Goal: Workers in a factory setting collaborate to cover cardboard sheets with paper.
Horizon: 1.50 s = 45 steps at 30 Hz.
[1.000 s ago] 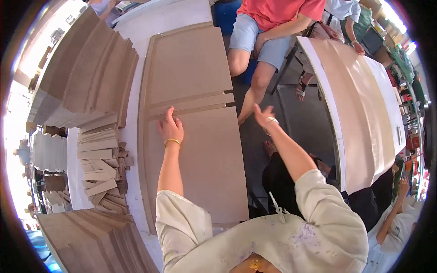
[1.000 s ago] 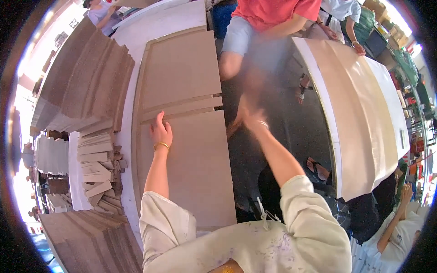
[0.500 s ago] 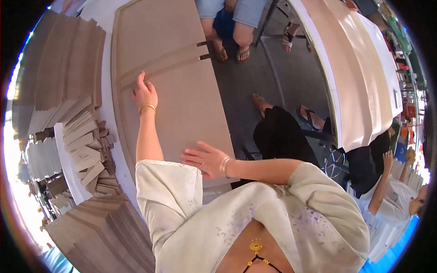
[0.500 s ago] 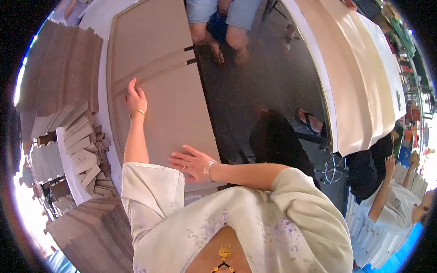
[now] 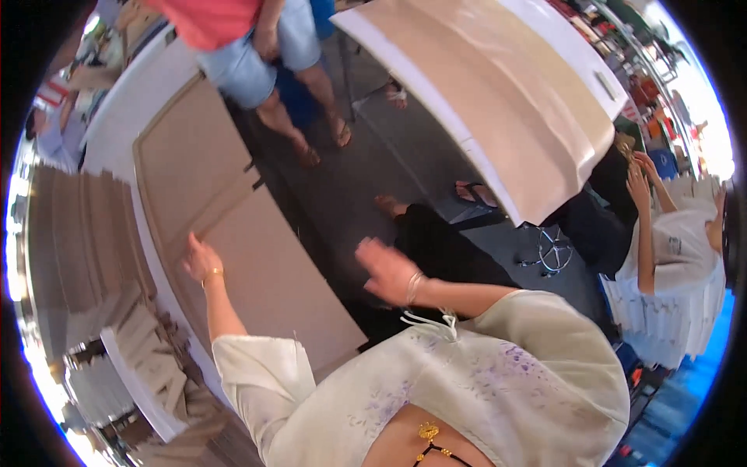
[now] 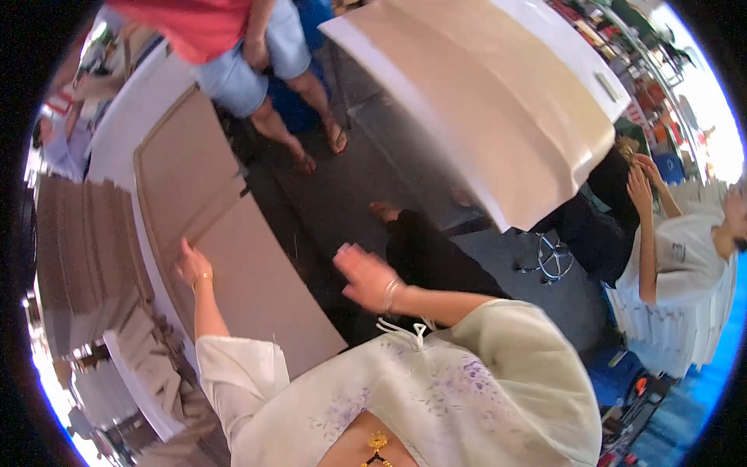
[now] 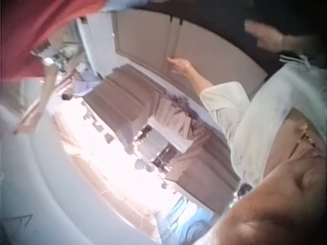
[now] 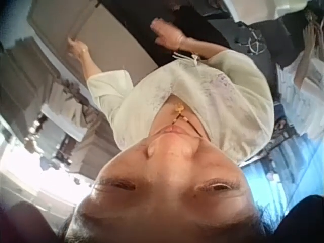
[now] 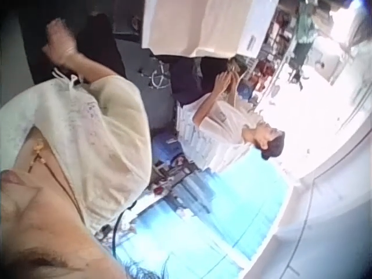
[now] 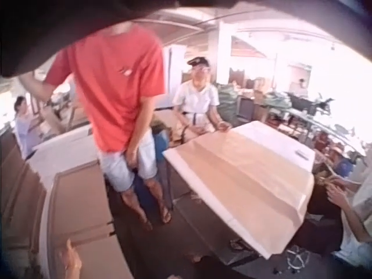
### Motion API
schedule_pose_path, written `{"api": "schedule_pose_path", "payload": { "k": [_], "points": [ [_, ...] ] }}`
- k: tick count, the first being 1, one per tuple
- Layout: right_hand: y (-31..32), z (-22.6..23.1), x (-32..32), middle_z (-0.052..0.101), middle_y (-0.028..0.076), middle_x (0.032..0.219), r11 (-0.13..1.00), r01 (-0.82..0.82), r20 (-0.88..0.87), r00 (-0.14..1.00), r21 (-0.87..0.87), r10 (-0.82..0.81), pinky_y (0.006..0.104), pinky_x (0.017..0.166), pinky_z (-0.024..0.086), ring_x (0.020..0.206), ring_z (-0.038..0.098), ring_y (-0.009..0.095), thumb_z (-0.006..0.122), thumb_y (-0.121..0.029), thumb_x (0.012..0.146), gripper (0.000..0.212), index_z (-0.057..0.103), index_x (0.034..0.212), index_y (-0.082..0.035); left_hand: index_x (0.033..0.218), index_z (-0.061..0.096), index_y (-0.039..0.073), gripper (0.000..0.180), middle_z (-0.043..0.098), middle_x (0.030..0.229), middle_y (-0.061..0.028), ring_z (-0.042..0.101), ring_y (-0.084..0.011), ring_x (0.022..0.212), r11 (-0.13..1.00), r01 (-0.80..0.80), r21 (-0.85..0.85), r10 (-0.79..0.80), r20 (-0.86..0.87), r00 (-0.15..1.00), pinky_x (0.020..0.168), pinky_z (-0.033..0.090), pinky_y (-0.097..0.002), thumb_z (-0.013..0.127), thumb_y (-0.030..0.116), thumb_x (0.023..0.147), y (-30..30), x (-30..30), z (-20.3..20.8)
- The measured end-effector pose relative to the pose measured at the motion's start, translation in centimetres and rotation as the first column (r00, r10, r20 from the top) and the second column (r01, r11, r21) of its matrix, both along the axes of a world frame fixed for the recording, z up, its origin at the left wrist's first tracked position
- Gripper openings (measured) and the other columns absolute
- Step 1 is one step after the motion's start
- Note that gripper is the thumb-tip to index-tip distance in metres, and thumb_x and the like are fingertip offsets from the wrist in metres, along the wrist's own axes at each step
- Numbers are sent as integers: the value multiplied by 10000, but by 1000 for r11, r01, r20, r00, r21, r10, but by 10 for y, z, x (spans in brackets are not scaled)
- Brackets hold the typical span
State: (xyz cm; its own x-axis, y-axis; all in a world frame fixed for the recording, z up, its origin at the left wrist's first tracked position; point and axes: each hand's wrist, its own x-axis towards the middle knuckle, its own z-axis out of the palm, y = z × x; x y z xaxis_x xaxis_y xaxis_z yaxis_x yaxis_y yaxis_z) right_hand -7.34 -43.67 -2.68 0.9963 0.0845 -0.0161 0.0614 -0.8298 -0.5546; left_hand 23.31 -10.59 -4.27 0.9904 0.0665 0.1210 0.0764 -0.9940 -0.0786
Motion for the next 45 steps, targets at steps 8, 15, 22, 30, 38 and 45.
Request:
{"api": "schedule_pose_path", "payload": {
  "k": [8, 15, 22, 30, 38, 45],
  "points": [
    [-64, 2, -23, 441, 134, 1262, 997, 29, -8, 1000, -77, -29, 463, 982, 310, 1165, 435, 265, 584, -289, 784, 638, 315, 1317, -64, 1331, 272, 163, 522, 431, 1315, -77, 412, -250, 1207, 975, -223, 12, 224, -27, 974, 967, 316, -450, 505, 274, 877, 13, -29, 29],
    [-177, 25, -81, 438, 147, 1264, 984, 170, 66, 984, -46, -167, 421, 952, 348, 1116, 464, 308, 574, -227, 799, 576, 340, 1298, -58, 1292, 329, 103, 467, 450, 1275, -130, 431, -303, 1166, 984, 84, -157, -65, 124, 990, 960, 313, -451, 497, 239, 878, -20, -131, 41],
    [-182, 20, -113, 448, 139, 1244, 998, 33, 100, 995, -45, -28, 410, 934, 357, 1083, 484, 302, 569, -235, 809, 529, 372, 1271, -67, 1119, 497, 39, 297, 561, 1091, -129, 510, -311, 1027, 561, 658, -503, -614, 280, 738, 889, 373, -414, 518, 154, 846, -146, -271, 51],
    [-211, 28, -148, 431, 128, 1275, 998, -26, 116, 993, -59, 32, 421, 1004, 305, 1132, 459, 289, 551, -245, 823, 487, 401, 1257, -83, 844, 592, 124, 145, 601, 617, -88, 605, -290, 606, 529, 433, -730, -627, 8, 779, 532, 447, -407, 576, 268, 836, -235, -366, -31],
    [-250, 39, -199, 511, 121, 1168, 986, 164, 230, 960, 3, -161, 416, 957, 357, 1075, 497, 291, 570, -193, 809, 424, 449, 1202, -87, 995, 542, 132, 371, 621, 694, -89, 599, -313, 672, 831, 131, -541, -299, -235, 925, 587, 456, -407, 551, 457, 817, -243, -349, -65],
    [-250, 19, -215, 526, 117, 1135, 965, 253, 230, 937, 73, -263, 405, 893, 389, 1034, 514, 289, 581, -175, 802, 385, 472, 1162, -89, 1127, 449, 23, 519, 570, 1023, -182, 558, -304, 942, 716, 320, -620, -404, 6, 915, 792, 446, -369, 571, 424, 821, -193, -352, -150]
  ]
}}
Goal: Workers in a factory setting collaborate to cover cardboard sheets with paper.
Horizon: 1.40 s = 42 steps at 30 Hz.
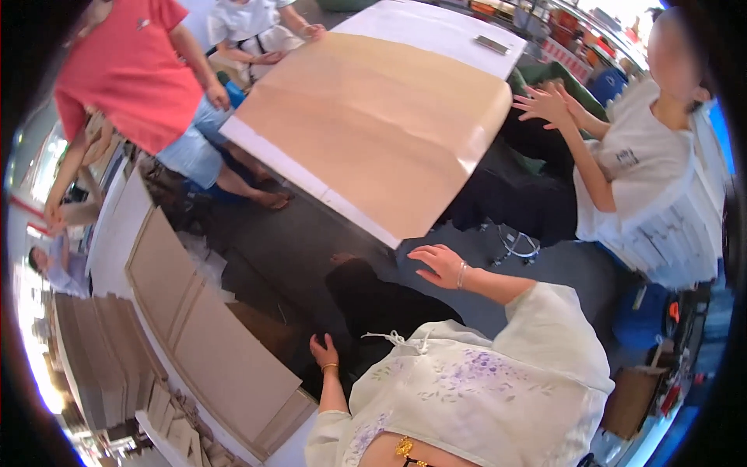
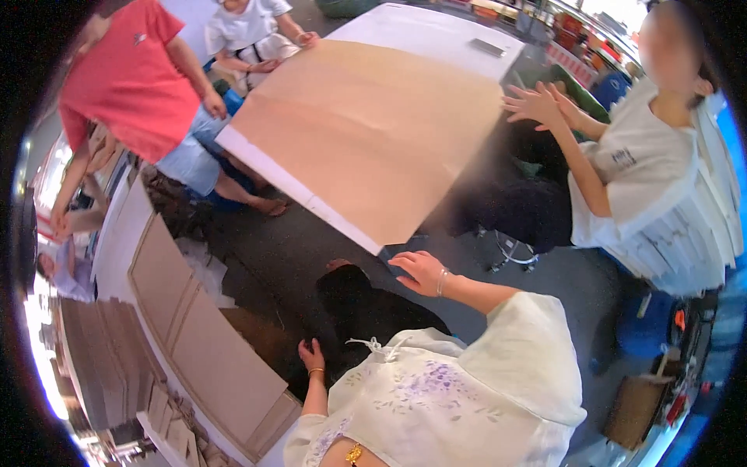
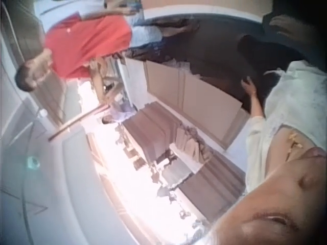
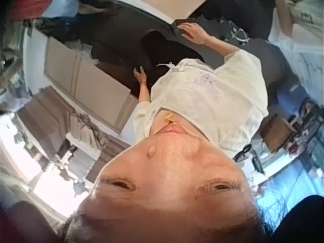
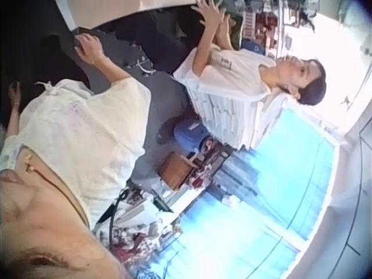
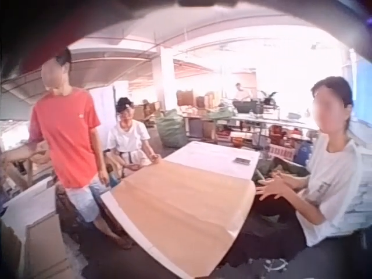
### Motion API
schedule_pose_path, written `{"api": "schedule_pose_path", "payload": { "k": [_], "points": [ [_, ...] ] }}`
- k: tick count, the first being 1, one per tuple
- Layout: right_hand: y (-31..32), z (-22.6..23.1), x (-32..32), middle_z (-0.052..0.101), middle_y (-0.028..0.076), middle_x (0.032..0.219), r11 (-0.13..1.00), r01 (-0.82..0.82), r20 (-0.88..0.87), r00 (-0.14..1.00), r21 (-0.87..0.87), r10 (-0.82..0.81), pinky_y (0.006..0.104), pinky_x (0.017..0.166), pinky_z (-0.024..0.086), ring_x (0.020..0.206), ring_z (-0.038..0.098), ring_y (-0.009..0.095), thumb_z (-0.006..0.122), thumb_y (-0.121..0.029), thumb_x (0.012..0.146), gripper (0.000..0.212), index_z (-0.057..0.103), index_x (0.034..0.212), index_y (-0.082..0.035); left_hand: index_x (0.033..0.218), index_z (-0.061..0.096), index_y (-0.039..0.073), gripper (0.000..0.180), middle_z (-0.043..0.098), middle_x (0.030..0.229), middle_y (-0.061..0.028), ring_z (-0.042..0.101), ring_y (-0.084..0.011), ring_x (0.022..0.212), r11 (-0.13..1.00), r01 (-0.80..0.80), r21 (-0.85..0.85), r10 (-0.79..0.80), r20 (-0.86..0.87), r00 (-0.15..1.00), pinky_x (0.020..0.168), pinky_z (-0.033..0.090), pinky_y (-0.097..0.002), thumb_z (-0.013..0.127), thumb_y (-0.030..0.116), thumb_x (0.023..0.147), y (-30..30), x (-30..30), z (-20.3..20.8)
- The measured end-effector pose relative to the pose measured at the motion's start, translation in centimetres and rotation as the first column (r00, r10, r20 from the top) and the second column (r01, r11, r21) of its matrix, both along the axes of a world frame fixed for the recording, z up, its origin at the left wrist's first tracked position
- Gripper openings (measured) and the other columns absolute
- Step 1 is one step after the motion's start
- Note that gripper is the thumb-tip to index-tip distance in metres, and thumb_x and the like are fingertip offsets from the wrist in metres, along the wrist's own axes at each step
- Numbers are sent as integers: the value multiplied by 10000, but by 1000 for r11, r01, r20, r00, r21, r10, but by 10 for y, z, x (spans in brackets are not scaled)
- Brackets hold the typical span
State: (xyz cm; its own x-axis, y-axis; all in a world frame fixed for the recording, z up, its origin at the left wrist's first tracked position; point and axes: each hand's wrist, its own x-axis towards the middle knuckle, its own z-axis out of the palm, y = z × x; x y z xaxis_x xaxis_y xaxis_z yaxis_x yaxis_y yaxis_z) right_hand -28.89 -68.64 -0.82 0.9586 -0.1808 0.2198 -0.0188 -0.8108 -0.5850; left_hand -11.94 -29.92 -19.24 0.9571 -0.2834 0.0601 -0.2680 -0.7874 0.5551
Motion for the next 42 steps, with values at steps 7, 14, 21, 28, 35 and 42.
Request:
{"api": "schedule_pose_path", "payload": {
  "k": [7, 14, 21, 28, 35, 42],
  "points": [
    [-50, -23, 0, 599, 137, 936, 835, 480, 173, 828, 270, -533, 365, 723, 465, 835, 582, 293, 588, -167, 801, 195, 597, 942, -33, 1089, 452, -25, 469, 554, 1014, -144, 543, -211, 892, 811, -505, -296, 330, -482, 812, 782, 456, -323, 567, 367, 857, 46, 0, -57],
    [-227, -81, -5, 625, 171, 919, 170, 809, 58, 167, 563, -984, 375, 789, 455, 872, 594, 302, 634, -252, 769, 312, 596, 941, 6, 1040, 481, -20, 417, 573, 940, -114, 550, -181, 816, 801, -511, -312, 306, -519, 798, 708, 484, -291, 574, 344, 857, 43, -7, -64],
    [-237, -55, 40, 562, 192, 1020, 147, 804, 176, 54, 576, -983, 361, 850, 418, 976, 538, 283, 689, -212, 699, 408, 547, 997, 30, 1007, 516, -1, 334, 592, 874, -107, 582, -168, 744, 797, -476, -371, 221, -555, 802, 651, 521, -297, 582, 289, 855, 43, -7, -83],
    [-181, -22, 57, 493, 178, 1135, 331, 929, 358, 256, 166, -898, 400, 941, 345, 1104, 434, 330, 626, -297, 758, 529, 464, 1142, 28, 974, 541, -1, 299, 618, 820, -103, 605, -171, 694, 768, -492, -410, 234, -536, 811, 619, 519, -290, 580, 270, 855, 38, -16, -80],
    [-45, 18, 112, 327, 142, 1370, 893, 365, 272, 916, -261, -295, 452, 1053, 171, 1290, 267, 300, 587, -294, 757, 625, 373, 1294, -57, 938, 585, 0, 337, 642, 865, -122, 622, -204, 746, 855, -452, -253, 254, -556, 791, 690, 491, -331, 580, 323, 841, 41, -23, -93],
    [38, 17, 132, 129, 48, 1476, 754, -365, -252, 930, -546, 268, 503, 1072, 79, 1367, 83, 215, 485, -470, 829, 711, 188, 1404, -177, 967, 562, 2, 350, 631, 879, -129, 613, -200, 772, 887, -358, -293, 147, -556, 818, 719, 484, -322, 553, 336, 864, 46, -20, -93]
  ]
}}
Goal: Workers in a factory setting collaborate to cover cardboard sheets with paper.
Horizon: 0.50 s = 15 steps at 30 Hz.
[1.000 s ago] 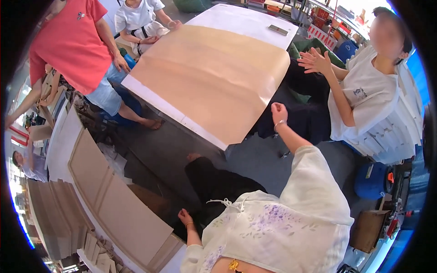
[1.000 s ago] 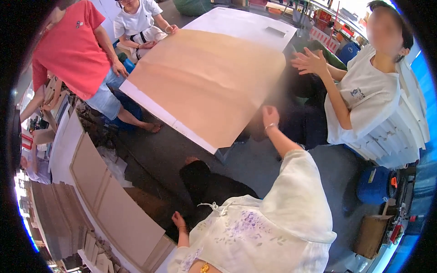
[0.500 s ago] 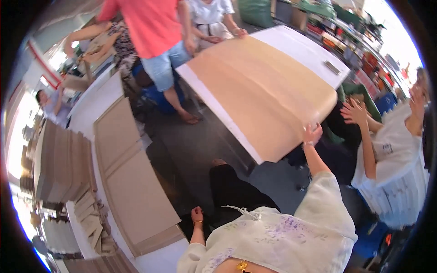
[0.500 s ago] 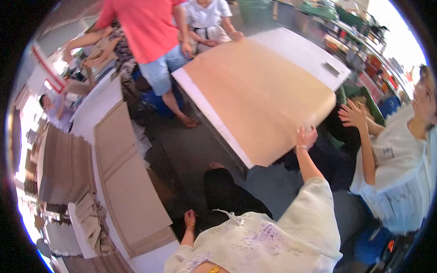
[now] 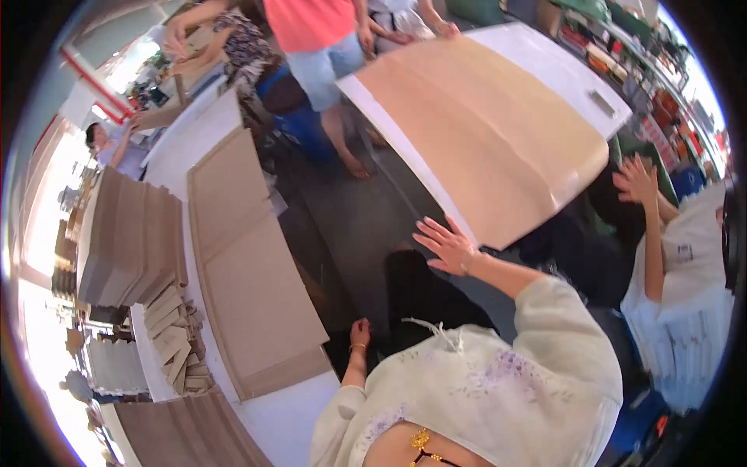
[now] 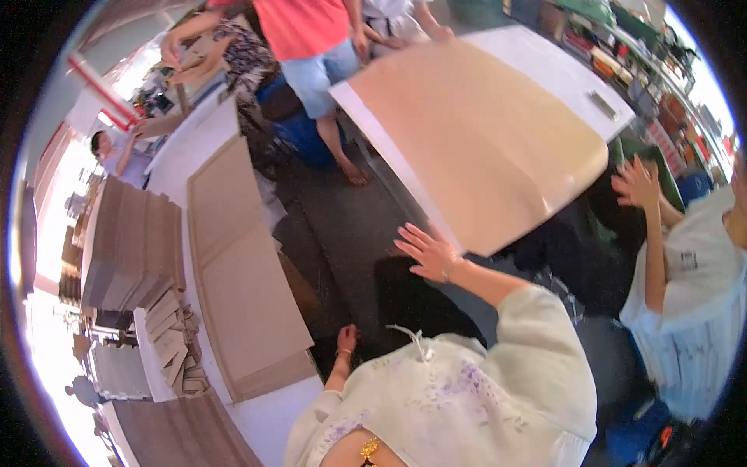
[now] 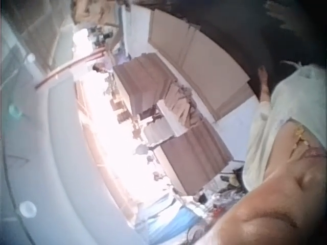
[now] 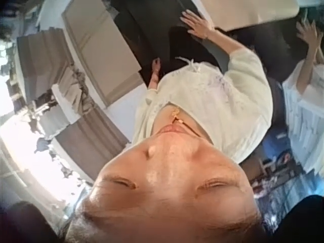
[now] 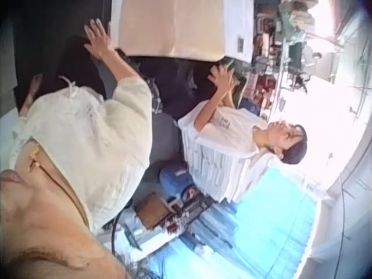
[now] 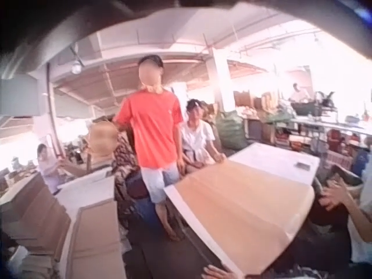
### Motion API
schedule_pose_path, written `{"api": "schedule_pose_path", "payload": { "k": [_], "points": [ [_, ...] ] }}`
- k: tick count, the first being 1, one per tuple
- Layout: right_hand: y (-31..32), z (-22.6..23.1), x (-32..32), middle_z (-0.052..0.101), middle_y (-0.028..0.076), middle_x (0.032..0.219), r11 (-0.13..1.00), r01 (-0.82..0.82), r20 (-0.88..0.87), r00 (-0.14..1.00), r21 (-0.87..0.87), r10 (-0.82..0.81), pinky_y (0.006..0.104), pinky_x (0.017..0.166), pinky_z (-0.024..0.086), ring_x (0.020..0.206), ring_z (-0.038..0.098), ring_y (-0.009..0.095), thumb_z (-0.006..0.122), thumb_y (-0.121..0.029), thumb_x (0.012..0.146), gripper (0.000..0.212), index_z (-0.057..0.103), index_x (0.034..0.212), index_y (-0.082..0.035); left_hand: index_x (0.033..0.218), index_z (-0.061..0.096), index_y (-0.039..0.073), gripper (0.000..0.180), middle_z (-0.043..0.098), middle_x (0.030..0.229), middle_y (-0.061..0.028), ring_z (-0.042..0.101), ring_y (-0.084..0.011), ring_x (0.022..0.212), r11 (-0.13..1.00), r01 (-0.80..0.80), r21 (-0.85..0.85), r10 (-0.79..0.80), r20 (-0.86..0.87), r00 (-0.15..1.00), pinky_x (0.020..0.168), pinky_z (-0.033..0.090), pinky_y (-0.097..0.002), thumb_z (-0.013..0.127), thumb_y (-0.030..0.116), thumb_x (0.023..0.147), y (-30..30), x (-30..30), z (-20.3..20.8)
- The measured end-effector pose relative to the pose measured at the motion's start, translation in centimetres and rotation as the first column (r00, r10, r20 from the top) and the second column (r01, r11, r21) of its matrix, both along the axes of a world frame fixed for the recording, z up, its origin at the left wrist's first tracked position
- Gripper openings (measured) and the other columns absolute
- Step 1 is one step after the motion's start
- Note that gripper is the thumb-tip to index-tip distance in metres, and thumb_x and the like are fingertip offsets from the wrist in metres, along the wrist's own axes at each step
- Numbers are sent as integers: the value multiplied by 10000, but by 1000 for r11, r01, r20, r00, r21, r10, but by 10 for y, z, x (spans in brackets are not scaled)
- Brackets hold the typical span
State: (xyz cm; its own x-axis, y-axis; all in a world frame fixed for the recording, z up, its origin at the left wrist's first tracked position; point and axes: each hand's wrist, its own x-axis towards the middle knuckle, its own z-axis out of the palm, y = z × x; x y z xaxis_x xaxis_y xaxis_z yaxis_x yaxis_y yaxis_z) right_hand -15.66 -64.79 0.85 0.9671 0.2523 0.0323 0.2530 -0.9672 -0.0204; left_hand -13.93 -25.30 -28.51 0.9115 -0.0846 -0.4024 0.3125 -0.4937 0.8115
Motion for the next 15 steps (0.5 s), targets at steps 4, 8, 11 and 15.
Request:
{"api": "schedule_pose_path", "payload": {
  "k": [4, 8, 11, 15],
  "points": [
    [-7, -18, 5, 117, 43, 1479, 991, 68, -61, 995, -118, -76, 493, 1076, 73, 1370, 53, 203, 456, -487, 840, 705, 179, 1408, -175, 982, 538, 5, 313, 627, 868, -115, 610, -176, 713, 978, -65, -200, 33, -157, 987, 662, 500, -295, 531, 303, 887, -12, 1, 40],
    [-14, -21, 6, 109, 43, 1480, 982, 99, -66, 992, -159, -111, 476, 1080, 72, 1369, 50, 199, 427, -504, 850, 701, 174, 1409, -166, 987, 526, 1, 304, 625, 856, -111, 612, -173, 686, 968, -146, -206, 103, -207, 973, 626, 508, -287, 519, 291, 896, -8, 3, 31],
    [-11, -20, 6, 119, 46, 1478, 983, 67, -89, 993, -171, -83, 464, 1082, 72, 1368, 59, 202, 414, -509, 852, 698, 179, 1408, -159, 935, 552, 2, 303, 635, 808, -106, 616, -181, 681, 994, 42, -101, -56, -138, 989, 632, 506, -300, 527, 301, 889, 0, 3, 21],
    [-10, -13, 8, 170, 61, 1463, 999, 16, -51, 999, -44, -18, 455, 1088, 48, 1364, 89, 202, 455, -497, 824, 710, 222, 1392, -140, 930, 603, 9, 302, 649, 809, -95, 628, -165, 700, 988, -35, -153, 29, -36, 999, 668, 498, -301, 548, 297, 857, -11, -4, 17]
  ]
}}
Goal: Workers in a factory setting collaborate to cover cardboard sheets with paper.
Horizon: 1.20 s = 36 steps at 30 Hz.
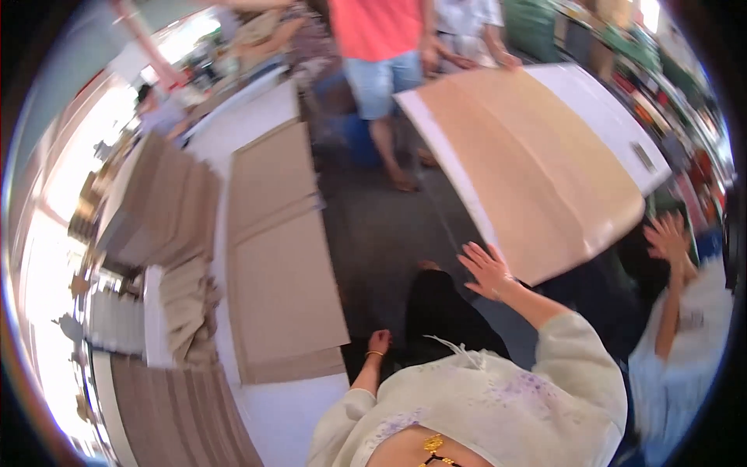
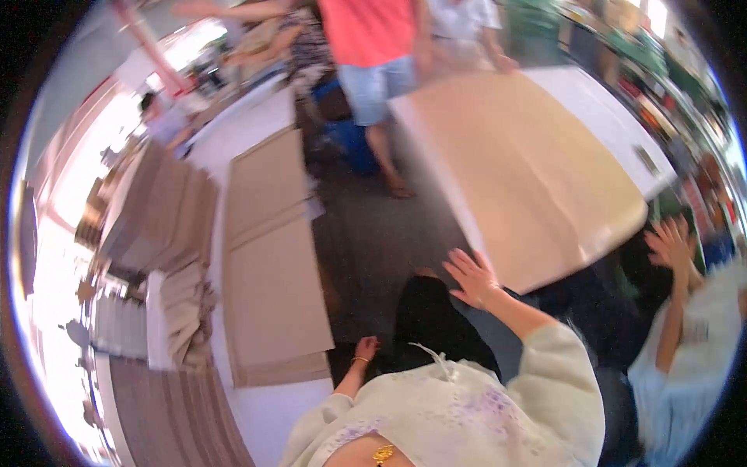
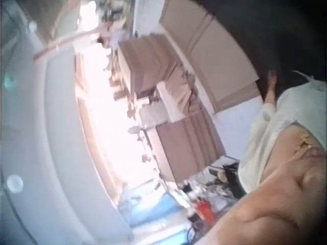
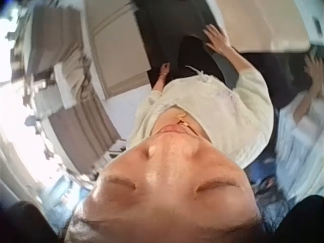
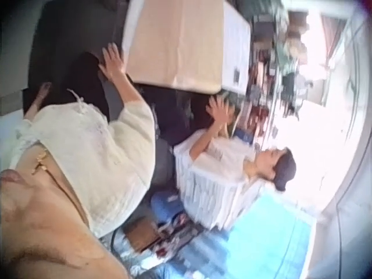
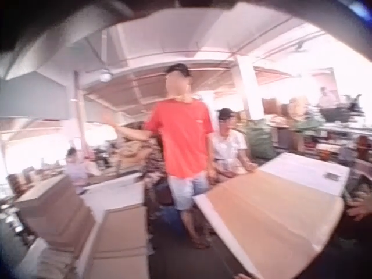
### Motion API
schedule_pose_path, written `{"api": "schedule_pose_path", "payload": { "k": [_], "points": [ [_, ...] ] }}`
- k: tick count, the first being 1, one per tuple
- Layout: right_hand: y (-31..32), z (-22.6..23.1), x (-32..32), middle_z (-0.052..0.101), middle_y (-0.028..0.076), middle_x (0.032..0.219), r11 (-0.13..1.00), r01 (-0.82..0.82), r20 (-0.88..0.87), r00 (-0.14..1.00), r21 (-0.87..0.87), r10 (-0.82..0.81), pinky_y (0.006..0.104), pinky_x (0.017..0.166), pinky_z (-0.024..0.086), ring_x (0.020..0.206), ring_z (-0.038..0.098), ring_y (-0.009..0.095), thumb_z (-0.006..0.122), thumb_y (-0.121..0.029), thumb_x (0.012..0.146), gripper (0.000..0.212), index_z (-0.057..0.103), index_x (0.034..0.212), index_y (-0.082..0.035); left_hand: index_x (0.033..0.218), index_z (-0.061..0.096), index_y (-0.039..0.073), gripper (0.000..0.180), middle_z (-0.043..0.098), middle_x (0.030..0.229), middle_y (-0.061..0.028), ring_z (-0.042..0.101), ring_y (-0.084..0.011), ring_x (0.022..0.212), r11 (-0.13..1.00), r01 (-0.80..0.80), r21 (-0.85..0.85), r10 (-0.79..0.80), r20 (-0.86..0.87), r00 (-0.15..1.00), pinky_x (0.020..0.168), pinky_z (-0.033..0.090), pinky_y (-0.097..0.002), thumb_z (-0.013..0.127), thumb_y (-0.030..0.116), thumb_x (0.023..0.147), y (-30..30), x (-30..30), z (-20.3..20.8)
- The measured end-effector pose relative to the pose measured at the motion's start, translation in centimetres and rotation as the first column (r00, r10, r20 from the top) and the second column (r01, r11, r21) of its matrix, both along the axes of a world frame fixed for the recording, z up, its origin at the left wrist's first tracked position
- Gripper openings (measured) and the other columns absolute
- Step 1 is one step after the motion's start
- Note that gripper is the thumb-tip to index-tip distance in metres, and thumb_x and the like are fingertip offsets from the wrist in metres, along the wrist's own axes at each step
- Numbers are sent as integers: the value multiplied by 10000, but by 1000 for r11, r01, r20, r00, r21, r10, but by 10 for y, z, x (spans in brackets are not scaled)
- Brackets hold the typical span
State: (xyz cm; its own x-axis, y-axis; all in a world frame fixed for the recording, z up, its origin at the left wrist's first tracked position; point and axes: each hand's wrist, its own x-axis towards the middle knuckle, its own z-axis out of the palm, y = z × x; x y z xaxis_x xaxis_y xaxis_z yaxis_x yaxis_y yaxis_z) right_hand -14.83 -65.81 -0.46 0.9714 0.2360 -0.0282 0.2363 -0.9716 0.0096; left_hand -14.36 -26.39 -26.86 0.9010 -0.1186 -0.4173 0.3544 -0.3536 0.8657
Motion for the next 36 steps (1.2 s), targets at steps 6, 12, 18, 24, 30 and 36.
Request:
{"api": "schedule_pose_path", "payload": {
  "k": [6, 12, 18, 24, 30, 36],
  "points": [
    [-6, 6, -3, 182, 62, 1459, 989, 0, -73, 997, -149, -11, 479, 1082, 13, 1361, 89, 217, 408, -500, 848, 696, 212, 1397, -119, 967, 590, 27, 427, 640, 921, -150, 610, -286, 887, 966, 12, 260, -7, -20, 1000, 787, 471, -363, 573, 426, 815, -32, 3, 4],
    [7, -1, -4, 236, 71, 1437, 994, -17, -99, 995, -110, 6, 512, 1078, -10, 1354, 118, 224, 445, -461, 846, 662, 271, 1368, -93, 959, 591, 39, 404, 619, 972, -169, 590, -310, 918, 964, -83, 254, 79, 25, 997, 804, 463, -378, 568, 415, 813, -30, -12, 13],
    [11, 8, -17, 313, 86, 1392, 989, 48, -89, 994, -139, -61, 499, 1089, 26, 1330, 195, 224, 570, -398, 772, 692, 309, 1336, -92, 908, 614, 51, 342, 626, 938, -167, 591, -328, 887, 956, -72, 286, 56, 63, 996, 780, 464, -401, 575, 372, 798, -47, -6, 40],
    [8, 1, -6, 258, 48, 1432, 964, -53, -120, 992, -260, 22, 547, 1057, 75, 1334, 184, 226, 459, -480, 846, 661, 240, 1382, -160, 879, 622, 57, 320, 634, 905, -162, 600, -321, 867, 947, -92, 307, 71, 77, 994, 758, 470, -395, 583, 360, 785, -45, -11, 31],
    [15, 10, -7, 317, 79, 1390, 984, 41, -138, 988, -174, -65, 503, 1088, 26, 1322, 210, 222, 573, -391, 776, 693, 296, 1343, -103, 892, 603, 52, 315, 628, 929, -164, 598, -318, 878, 954, -97, 284, 85, 54, 995, 761, 469, -393, 586, 348, 787, -47, -10, 33],
    [13, 7, -11, 325, 86, 1381, 984, 35, -125, 991, -172, -57, 508, 1087, 26, 1308, 235, 226, 582, -384, 772, 701, 289, 1343, -102, 941, 589, 66, 307, 629, 930, -144, 601, -297, 873, 954, -35, 296, 24, 43, 999, 751, 471, -388, 581, 342, 808, -49, -10, 35]
  ]
}}
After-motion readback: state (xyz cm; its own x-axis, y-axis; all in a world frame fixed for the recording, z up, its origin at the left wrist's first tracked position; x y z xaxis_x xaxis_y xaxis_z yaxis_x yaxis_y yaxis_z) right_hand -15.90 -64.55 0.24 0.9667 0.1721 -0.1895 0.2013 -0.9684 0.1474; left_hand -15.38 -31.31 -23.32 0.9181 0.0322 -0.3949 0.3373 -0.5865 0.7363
